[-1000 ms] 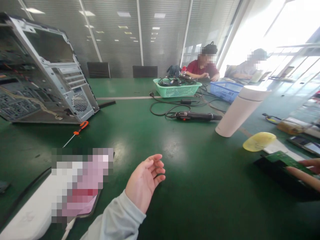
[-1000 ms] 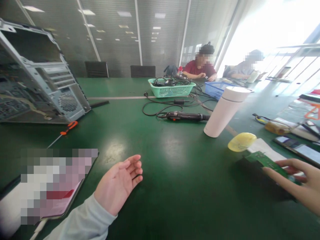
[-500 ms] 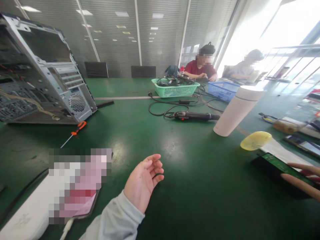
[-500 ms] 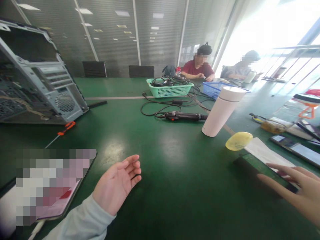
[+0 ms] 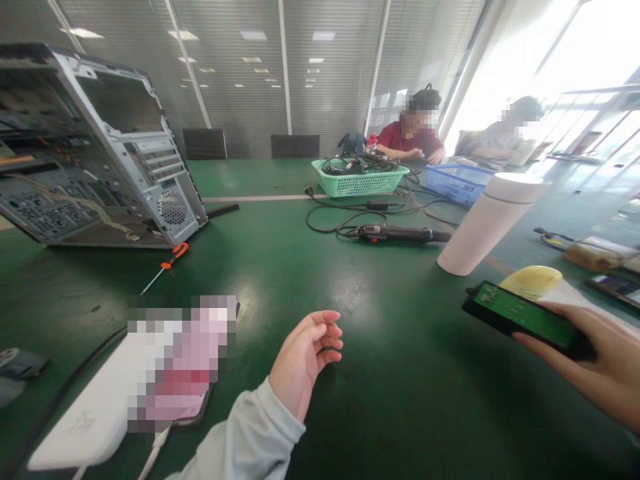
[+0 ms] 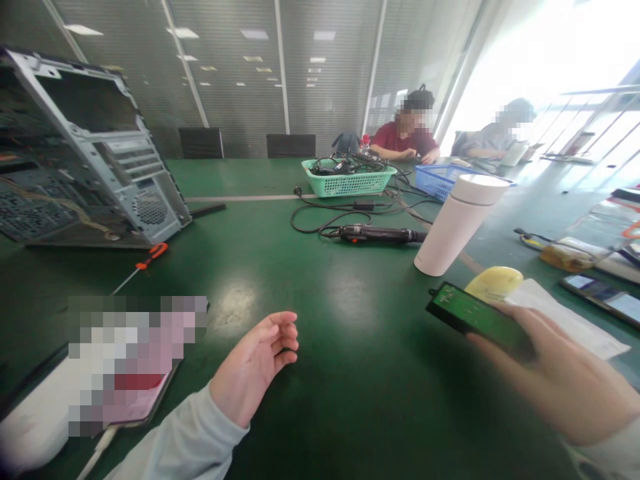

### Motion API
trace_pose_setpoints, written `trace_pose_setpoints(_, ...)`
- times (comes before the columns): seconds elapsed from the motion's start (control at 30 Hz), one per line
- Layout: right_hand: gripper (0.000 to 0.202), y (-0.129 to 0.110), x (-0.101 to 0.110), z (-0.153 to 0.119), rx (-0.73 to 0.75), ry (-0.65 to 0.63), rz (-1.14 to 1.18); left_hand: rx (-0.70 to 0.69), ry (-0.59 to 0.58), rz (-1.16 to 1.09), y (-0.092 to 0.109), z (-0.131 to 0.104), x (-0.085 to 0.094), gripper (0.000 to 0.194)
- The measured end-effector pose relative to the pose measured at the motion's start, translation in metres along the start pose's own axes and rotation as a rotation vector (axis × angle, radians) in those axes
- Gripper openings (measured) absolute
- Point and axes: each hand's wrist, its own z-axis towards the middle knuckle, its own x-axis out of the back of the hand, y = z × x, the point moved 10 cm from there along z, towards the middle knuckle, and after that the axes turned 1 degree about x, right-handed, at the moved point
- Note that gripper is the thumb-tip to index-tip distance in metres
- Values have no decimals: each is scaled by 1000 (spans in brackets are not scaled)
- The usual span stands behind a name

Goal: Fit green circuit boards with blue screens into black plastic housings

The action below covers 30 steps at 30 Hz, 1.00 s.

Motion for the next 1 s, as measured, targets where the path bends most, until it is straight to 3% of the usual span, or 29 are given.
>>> trace_pose_setpoints(0.2, 32, -164, 12, 15, 331, 12, 255, -297, 82, 287, 28, -8, 7, 39)
trace_pose_setpoints(0.27, 29, -202, 10, 15, 399, 4, 321, -370, 78, 345, 32, -11, 7, 48)
trace_pose_setpoints(0.37, 29, -237, 3, 14, 442, -3, 445, -433, 35, 393, 29, -10, 5, 54)
trace_pose_setpoints(0.57, 38, -241, -19, 11, 399, -31, 631, -448, 28, 451, 22, -1, 9, 53)
trace_pose_setpoints(0.73, 28, -235, -18, 9, 382, -63, 693, -454, 42, 494, 27, -4, 7, 53)
trace_pose_setpoints(0.9, 33, -227, -43, 10, 57, -418, 1100, -457, 62, 519, 31, -8, 7, 47)
trace_pose_setpoints(1.0, 53, -233, -66, 3, -119, -658, 1289, -468, 51, 527, 33, -8, 8, 42)
